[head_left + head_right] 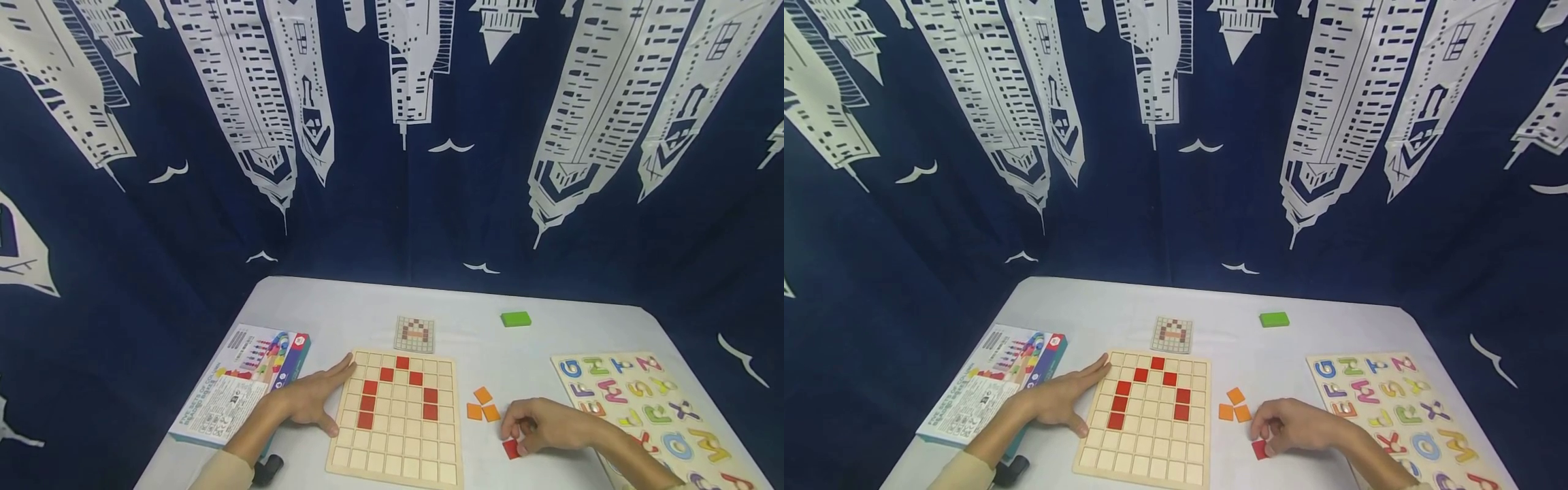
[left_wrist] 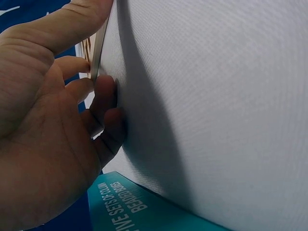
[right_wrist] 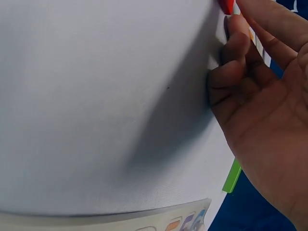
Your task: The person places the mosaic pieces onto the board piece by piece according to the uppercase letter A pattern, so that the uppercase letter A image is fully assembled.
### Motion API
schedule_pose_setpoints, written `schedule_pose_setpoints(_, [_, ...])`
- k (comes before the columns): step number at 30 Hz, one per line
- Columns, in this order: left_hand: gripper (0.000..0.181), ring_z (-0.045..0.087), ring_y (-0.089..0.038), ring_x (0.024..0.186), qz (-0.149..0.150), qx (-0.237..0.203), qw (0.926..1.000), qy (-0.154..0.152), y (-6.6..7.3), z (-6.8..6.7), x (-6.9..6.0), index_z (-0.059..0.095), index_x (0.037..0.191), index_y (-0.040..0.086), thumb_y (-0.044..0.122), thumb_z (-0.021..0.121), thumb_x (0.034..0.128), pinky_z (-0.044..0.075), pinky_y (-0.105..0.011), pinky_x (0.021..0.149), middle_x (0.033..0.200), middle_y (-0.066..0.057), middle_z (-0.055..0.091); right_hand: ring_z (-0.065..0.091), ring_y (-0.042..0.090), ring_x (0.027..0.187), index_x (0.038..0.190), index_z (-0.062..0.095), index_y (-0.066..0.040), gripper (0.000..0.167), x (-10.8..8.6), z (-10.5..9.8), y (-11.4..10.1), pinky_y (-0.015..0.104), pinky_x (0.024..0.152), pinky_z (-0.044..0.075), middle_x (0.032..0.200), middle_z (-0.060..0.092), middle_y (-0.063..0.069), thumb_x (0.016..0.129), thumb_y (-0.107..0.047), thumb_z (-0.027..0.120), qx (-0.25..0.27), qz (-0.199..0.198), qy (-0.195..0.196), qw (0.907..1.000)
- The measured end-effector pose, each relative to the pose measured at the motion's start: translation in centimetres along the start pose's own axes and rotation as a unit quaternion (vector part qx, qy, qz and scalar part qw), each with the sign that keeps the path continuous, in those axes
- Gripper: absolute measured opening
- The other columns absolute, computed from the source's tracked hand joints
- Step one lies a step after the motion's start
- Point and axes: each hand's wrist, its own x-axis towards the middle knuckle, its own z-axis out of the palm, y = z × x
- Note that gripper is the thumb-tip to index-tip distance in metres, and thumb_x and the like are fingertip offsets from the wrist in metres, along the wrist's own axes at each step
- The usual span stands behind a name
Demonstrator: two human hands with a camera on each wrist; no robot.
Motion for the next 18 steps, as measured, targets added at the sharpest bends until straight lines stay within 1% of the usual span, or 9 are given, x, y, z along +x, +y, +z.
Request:
schedule_pose_setpoints(4, [0.119, 0.019, -0.030, 0.137, 0.001, 0.000, 1.0000, 0.001, 0.00, 0.01, 0.03, 0.015, 0.149, 0.017, 0.049, 0.079, 0.0538, 0.024, -0.049, 0.106, 0.155, 0.001, -0.001, 0.050, 0.011, 0.069, 0.096, 0.066, -0.021, 0.024, 0.11, 0.24, 0.00, 0.020, 0.058, 0.042, 0.083, 0.056, 0.004, 0.074, -0.018, 0.074, -0.021, -0.004, 0.002, 0.9998])
schedule_pose_setpoints(12, [0.119, 0.019, -0.031, 0.137, 0.002, -0.002, 1.0000, 0.003, 0.01, -0.03, 0.10, 0.015, 0.149, 0.017, 0.049, 0.078, 0.0535, 0.024, -0.051, 0.106, 0.155, 0.001, -0.001, 0.049, 0.011, 0.068, 0.093, 0.065, -0.026, 0.022, 0.17, 0.58, -0.27, 0.021, 0.057, 0.041, 0.082, 0.052, -0.002, 0.074, -0.022, 0.075, -0.048, 0.024, 0.013, 0.9985])
schedule_pose_setpoints(18, [0.120, 0.018, -0.030, 0.137, 0.001, -0.005, 1.0000, 0.003, -0.15, 0.13, 0.10, 0.015, 0.149, 0.018, 0.051, 0.078, 0.0529, 0.023, -0.052, 0.106, 0.155, 0.002, -0.001, 0.049, 0.011, 0.067, 0.092, 0.065, -0.028, 0.024, 0.19, 0.88, -0.34, 0.020, 0.057, 0.041, 0.082, 0.052, -0.003, 0.073, -0.020, 0.075, -0.060, 0.019, 0.025, 0.9977])
